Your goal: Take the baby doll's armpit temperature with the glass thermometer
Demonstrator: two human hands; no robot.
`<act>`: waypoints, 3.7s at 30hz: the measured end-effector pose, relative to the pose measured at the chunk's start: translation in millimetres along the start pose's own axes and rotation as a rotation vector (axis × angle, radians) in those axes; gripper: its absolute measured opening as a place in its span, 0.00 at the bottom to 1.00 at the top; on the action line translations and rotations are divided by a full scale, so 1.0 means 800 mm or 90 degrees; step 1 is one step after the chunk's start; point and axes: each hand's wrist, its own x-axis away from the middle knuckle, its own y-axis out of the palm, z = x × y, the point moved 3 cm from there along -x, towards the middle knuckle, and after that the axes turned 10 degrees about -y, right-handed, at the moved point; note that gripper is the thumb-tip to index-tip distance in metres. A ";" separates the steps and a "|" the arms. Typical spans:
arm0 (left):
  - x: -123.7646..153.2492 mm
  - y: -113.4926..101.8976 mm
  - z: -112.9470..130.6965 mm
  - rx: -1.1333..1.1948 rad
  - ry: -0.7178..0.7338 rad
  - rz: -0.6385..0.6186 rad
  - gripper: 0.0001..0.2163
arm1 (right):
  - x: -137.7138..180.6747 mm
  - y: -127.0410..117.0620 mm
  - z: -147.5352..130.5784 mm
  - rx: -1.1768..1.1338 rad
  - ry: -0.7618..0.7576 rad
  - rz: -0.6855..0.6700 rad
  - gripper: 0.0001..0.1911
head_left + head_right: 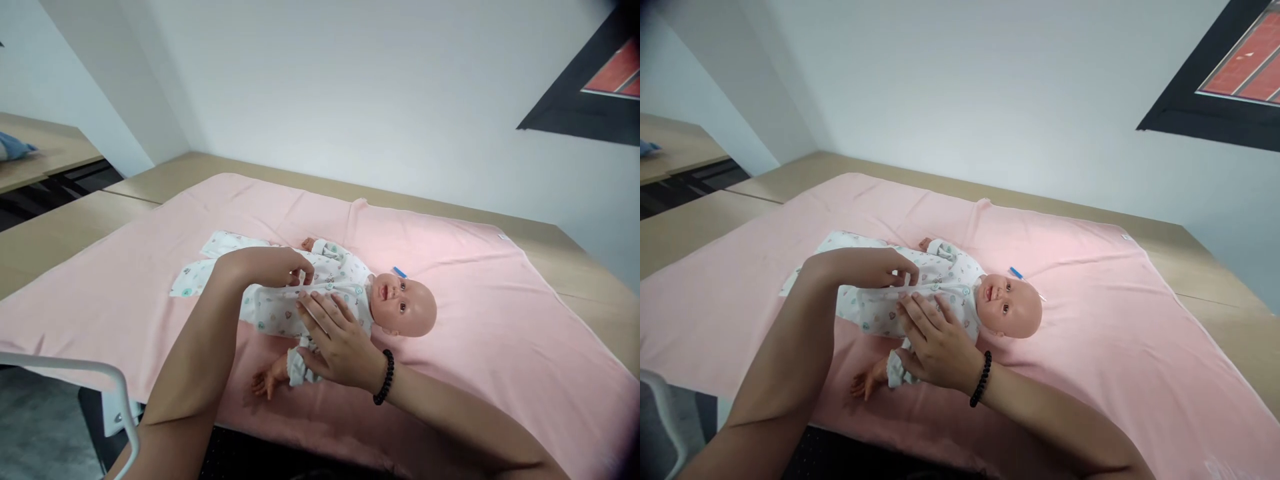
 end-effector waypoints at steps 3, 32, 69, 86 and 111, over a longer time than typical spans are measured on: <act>0.000 0.004 0.002 0.031 -0.003 -0.045 0.15 | -0.002 0.005 0.000 -0.034 0.007 -0.049 0.36; -0.021 0.008 0.010 -0.038 -0.002 -0.006 0.07 | 0.002 0.013 -0.001 -0.024 0.030 -0.074 0.33; -0.024 0.011 -0.009 -0.038 0.053 -0.018 0.05 | 0.002 0.016 -0.003 -0.020 0.069 -0.100 0.36; -0.019 0.009 -0.017 -0.031 -0.056 -0.075 0.07 | 0.004 0.016 -0.003 -0.001 0.082 -0.058 0.34; 0.004 -0.001 -0.011 -0.055 -0.117 -0.071 0.10 | 0.006 0.020 0.001 -0.040 0.099 -0.069 0.39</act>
